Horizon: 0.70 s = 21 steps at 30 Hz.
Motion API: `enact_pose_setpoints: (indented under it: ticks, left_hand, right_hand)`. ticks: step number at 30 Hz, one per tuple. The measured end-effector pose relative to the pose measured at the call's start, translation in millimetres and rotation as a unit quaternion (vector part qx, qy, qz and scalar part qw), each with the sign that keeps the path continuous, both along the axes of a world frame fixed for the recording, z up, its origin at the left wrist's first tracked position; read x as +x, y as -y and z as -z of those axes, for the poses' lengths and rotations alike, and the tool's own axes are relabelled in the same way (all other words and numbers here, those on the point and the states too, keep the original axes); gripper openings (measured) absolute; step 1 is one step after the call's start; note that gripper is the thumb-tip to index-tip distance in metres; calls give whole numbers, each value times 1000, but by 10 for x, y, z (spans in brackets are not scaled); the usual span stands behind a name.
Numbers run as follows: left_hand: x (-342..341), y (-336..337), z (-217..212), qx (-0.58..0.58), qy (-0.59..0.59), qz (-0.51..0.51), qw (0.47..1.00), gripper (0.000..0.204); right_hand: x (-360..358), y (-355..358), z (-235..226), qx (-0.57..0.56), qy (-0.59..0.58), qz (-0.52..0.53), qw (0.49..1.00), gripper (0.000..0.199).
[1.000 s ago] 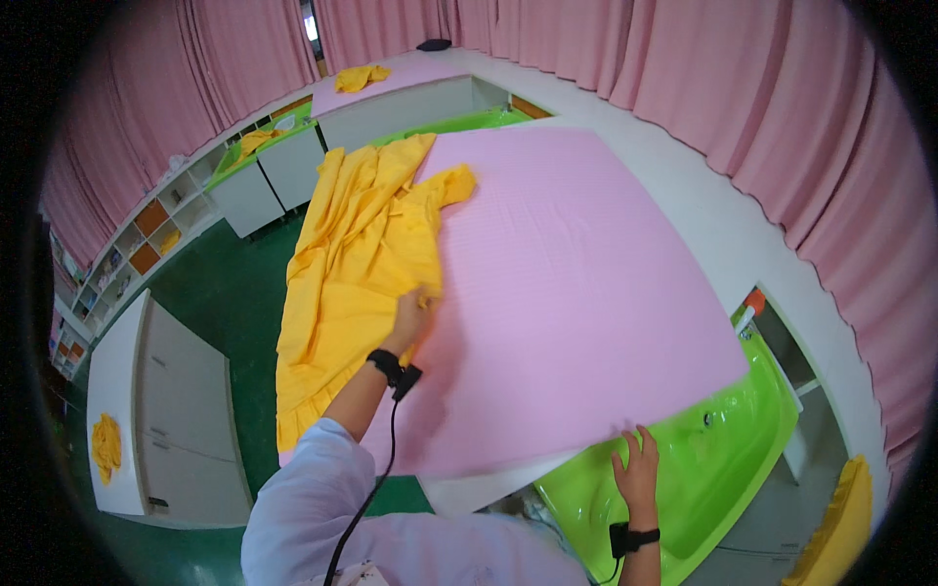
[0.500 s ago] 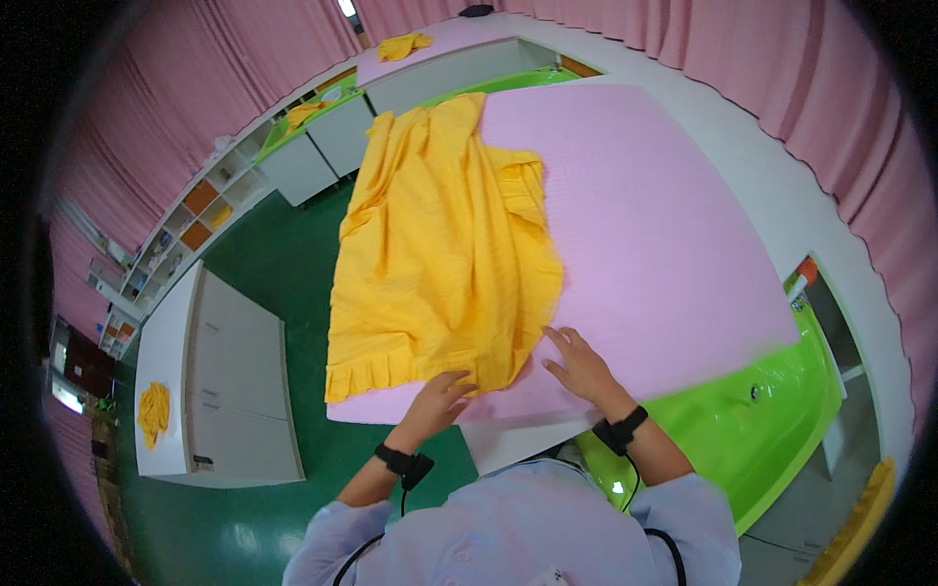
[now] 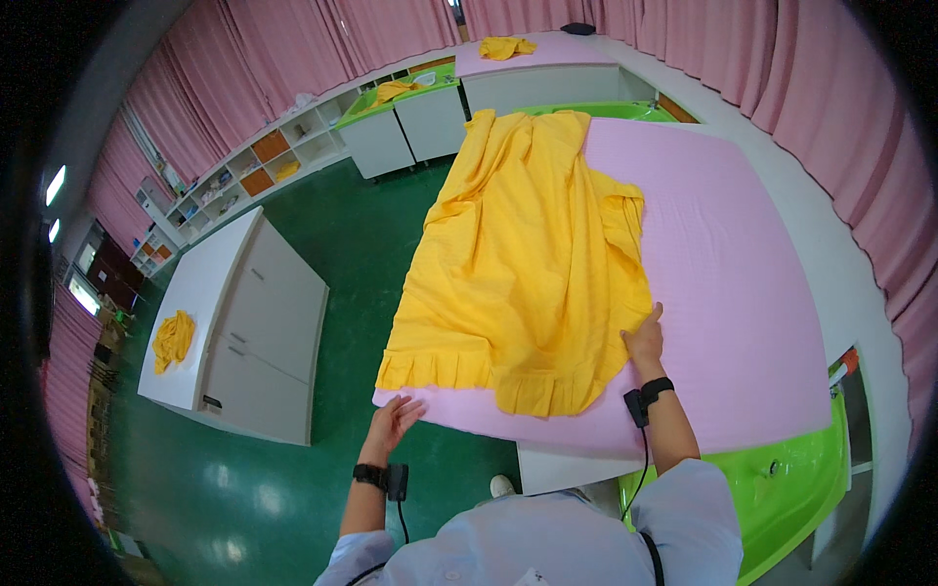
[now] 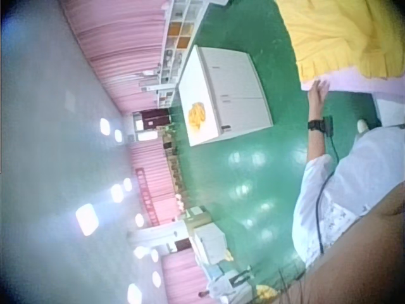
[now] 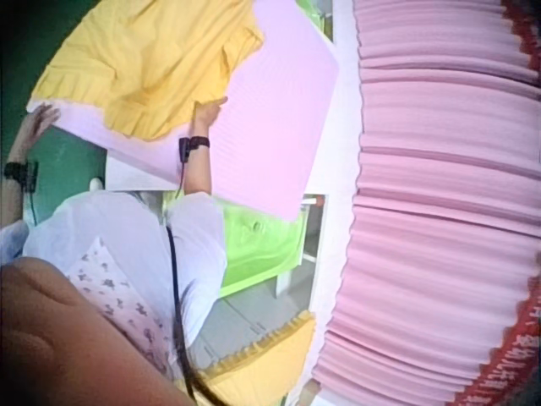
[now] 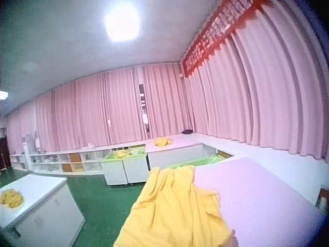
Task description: The person spreads a yellow garment across a pink surface, smoothing it out by hand before moving it to a green basin where they handle a shower head and adjust the faucet.
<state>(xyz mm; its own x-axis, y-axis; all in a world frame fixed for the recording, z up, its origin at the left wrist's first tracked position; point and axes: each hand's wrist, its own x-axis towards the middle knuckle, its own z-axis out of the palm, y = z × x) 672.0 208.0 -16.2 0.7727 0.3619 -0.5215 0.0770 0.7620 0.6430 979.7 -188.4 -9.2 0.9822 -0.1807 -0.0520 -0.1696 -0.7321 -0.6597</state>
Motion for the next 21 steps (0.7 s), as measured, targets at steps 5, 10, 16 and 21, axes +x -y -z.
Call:
enact_pose_setpoints:
  ticks: [5,10,16,21]
  left_hand:
    - [701,-101,50,-89,-61,8,994,30]
    - [683,-612,571,-188,2,-114,976,13]
    - [196,-39,-571,167,40,-136,976,31]
    - [-698,-342,-40,170,9,-147,974,33]
  right_hand:
    - [303,548,113,54,-17,-26,998,23]
    - [-63,1516,-558,23,176,25,984,18]
    - [-1193,2365,-723,123,160,84,976,18]
    - [-1872,2284,-747,116,-308,8,944,14]
